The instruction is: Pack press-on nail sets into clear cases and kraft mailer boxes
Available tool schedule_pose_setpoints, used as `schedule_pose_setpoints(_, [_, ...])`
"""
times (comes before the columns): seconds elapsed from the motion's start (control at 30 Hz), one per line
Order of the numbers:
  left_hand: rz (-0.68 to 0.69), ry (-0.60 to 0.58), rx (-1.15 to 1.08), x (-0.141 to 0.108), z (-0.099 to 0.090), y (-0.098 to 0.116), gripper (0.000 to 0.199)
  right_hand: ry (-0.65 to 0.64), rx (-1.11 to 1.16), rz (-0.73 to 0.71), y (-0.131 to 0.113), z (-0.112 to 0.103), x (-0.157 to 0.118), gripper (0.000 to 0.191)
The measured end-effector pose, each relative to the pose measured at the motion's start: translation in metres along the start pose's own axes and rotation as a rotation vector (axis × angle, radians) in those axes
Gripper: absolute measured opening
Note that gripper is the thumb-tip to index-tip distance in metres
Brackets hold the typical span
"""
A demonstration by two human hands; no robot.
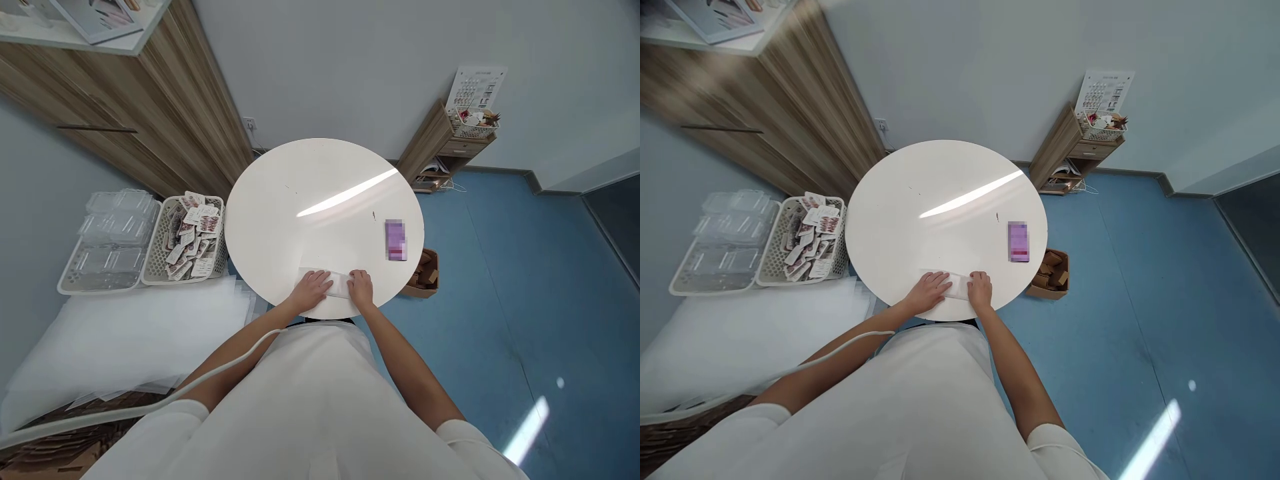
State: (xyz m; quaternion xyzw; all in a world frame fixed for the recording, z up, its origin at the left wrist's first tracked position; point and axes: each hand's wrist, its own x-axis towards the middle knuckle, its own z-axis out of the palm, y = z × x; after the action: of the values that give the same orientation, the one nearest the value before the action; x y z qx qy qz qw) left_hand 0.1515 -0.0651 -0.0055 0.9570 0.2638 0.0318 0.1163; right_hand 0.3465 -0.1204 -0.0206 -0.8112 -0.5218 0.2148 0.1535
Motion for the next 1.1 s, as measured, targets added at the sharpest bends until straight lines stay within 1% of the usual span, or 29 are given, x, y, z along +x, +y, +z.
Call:
schedule_pose_setpoints(0.07, [-0.012,-0.020,0.041,0.002,0.009,0.005,0.040,0.024,0.086,0.023,-0.001,0.001,-0.003,0.031])
schedule_pose_setpoints(0.17, [-0.033,-0.004,0.066,0.003,0.018,0.008,0.038,0.051,0.267,0.096,-0.003,0.004,-0.009,0.046])
schedule_pose_setpoints(0.27, [-0.041,0.008,0.056,0.002,0.020,0.007,0.037,0.016,0.429,0.230,-0.005,0.005,-0.010,0.062])
schedule_pose_setpoints(0.37, [-0.051,0.009,0.032,0.003,0.019,0.007,0.038,-0.047,0.512,0.375,-0.005,0.002,-0.003,0.070])
schedule_pose_setpoints(0.43, [-0.053,0.004,0.005,0.003,0.017,0.007,0.039,-0.097,0.524,0.405,-0.003,-0.001,0.005,0.068])
schedule_pose_setpoints(0.53, [-0.065,-0.003,-0.029,0.004,0.017,0.008,0.040,-0.156,0.508,0.347,-0.002,-0.005,0.014,0.053])
schedule_pose_setpoints(0.63, [-0.073,0.000,-0.032,0.003,0.019,0.008,0.040,-0.166,0.475,0.309,-0.005,-0.007,0.014,0.043])
schedule_pose_setpoints(0.7, [-0.073,0.004,-0.033,0.003,0.020,0.008,0.040,-0.155,0.442,0.274,-0.009,-0.007,0.010,0.041])
schedule_pose_setpoints(0.77, [-0.077,0.006,-0.036,0.002,0.021,0.008,0.040,-0.154,0.428,0.210,-0.011,-0.006,0.004,0.041])
schedule_pose_setpoints(0.83, [-0.083,0.005,-0.035,0.002,0.020,0.008,0.040,-0.151,0.461,0.166,-0.012,-0.005,-0.001,0.046])
schedule_pose_setpoints(0.9, [-0.086,0.001,-0.032,0.003,0.020,0.008,0.040,-0.116,0.536,0.212,-0.011,-0.004,-0.005,0.056])
schedule_pose_setpoints(0.97, [-0.087,-0.004,-0.030,0.003,0.019,0.009,0.040,-0.070,0.607,0.317,-0.009,-0.002,-0.008,0.065])
schedule_pose_setpoints(1.03, [-0.095,-0.007,-0.029,0.002,0.018,0.009,0.040,-0.071,0.640,0.391,-0.006,0.000,-0.010,0.061])
schedule_pose_setpoints(1.1, [-0.099,-0.006,-0.033,0.002,0.018,0.010,0.040,-0.105,0.643,0.407,-0.003,0.001,-0.011,0.046])
